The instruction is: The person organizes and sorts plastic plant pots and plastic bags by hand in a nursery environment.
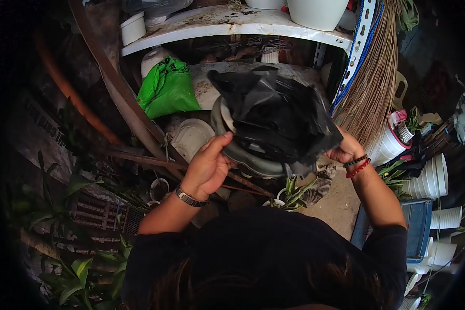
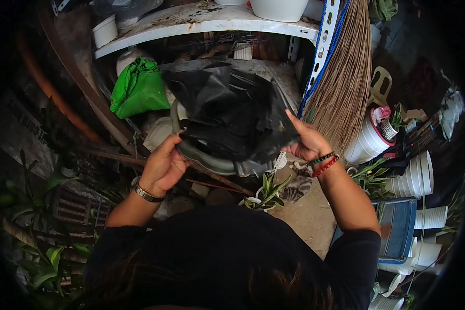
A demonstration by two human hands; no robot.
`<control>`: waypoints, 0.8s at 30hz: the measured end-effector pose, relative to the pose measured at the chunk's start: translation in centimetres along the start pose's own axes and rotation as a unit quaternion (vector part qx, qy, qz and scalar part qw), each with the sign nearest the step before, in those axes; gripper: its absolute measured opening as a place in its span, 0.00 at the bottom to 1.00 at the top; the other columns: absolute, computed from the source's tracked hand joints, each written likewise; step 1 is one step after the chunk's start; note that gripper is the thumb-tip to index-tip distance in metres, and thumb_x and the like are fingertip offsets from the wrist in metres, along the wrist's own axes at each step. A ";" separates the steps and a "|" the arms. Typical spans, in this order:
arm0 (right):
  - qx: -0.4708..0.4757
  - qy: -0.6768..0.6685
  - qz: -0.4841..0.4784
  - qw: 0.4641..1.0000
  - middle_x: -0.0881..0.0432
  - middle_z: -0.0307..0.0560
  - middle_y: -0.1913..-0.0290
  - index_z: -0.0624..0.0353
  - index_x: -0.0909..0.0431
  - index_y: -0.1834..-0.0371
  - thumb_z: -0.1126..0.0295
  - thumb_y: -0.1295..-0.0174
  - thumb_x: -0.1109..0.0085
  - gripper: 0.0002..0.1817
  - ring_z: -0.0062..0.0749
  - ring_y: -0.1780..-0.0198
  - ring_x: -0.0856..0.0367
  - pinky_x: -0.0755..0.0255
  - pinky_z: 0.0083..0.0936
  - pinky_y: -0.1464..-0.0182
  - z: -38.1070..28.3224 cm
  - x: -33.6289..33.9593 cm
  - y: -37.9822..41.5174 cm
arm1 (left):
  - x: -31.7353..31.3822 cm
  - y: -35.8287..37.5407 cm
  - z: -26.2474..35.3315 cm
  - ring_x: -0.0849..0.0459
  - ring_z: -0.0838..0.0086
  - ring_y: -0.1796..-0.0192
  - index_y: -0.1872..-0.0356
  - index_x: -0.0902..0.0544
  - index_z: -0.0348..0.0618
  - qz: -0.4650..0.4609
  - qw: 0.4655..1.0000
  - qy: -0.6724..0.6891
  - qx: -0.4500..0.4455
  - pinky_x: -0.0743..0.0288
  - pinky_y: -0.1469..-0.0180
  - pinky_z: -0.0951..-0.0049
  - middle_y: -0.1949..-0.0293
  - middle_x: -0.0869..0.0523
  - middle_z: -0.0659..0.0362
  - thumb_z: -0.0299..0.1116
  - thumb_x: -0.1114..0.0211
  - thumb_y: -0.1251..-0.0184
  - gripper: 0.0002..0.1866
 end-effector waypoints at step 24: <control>0.413 -0.314 0.365 0.773 0.25 0.50 0.43 0.63 0.30 0.43 0.64 0.34 0.54 0.20 0.42 0.42 0.29 0.39 0.36 0.35 18.7 8.0 27.9 | -1.7 -32.8 0.0 0.18 0.59 0.56 0.52 0.23 0.43 0.058 0.631 -0.724 -0.273 0.25 0.53 0.67 0.61 0.17 0.49 0.46 0.32 0.51 0.27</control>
Point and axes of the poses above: each hand's wrist, its own y-axis away from the middle knuckle, its own x-axis out of the back of the hand, z = x × y, the point moved 1 cm from there along -y, towards the middle knuckle
